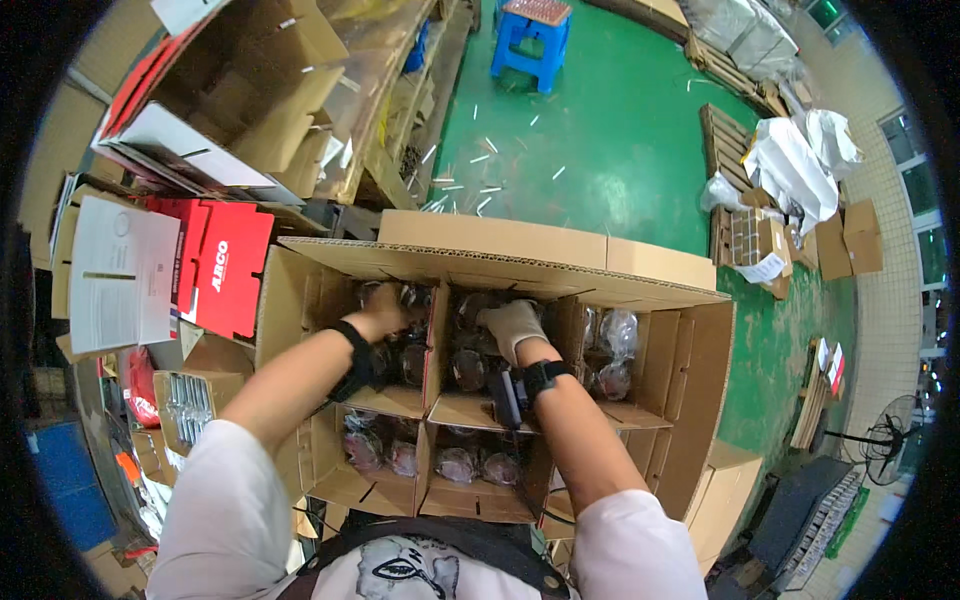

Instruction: The person assembles a cardboard shipping box with internal dividers and packs it with small, plastic-wrapped cylindrical items. They place the items into the compartments, add red product boxes on top, and close the main box flaps.

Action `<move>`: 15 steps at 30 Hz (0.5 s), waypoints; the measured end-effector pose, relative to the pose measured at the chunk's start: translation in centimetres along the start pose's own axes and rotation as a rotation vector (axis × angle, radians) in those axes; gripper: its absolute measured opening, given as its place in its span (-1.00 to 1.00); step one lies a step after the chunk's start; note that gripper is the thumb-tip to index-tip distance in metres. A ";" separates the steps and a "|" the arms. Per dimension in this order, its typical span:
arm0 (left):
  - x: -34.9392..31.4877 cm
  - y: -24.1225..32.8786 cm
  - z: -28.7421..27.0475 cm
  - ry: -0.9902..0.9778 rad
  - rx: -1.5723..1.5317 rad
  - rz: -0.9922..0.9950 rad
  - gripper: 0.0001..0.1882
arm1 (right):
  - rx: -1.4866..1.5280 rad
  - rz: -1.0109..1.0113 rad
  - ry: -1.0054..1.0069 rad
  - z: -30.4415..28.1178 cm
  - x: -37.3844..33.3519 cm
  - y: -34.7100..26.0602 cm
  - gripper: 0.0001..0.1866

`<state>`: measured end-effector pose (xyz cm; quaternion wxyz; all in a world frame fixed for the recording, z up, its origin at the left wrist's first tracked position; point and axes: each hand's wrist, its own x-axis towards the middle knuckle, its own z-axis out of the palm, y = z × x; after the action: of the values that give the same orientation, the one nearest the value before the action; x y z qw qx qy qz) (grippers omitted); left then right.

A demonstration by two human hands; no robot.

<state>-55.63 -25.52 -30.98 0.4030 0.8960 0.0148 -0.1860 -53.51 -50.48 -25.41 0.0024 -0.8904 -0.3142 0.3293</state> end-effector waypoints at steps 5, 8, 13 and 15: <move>0.3 1.4 0.4 0.191 0.148 -0.011 -0.43 | 0.516 0.450 0.288 1.2 3.8 -2.5 -0.58; 1.0 4.4 1.1 -0.126 0.355 -0.329 -0.45 | 0.479 0.557 0.093 5.3 5.9 0.5 -0.55; -0.6 -0.2 -0.2 0.090 0.329 -0.025 -0.51 | 0.862 0.689 0.456 -2.1 -1.6 -2.4 -0.59; 1.1 -0.3 -1.4 -0.140 0.287 -0.185 -0.49 | 0.660 0.720 0.426 -1.7 -2.8 -0.7 -0.71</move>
<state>-54.15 -24.41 -30.71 0.2521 0.9240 0.0424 -0.2844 -54.52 -51.14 -22.32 0.2331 -0.9409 0.1389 0.2028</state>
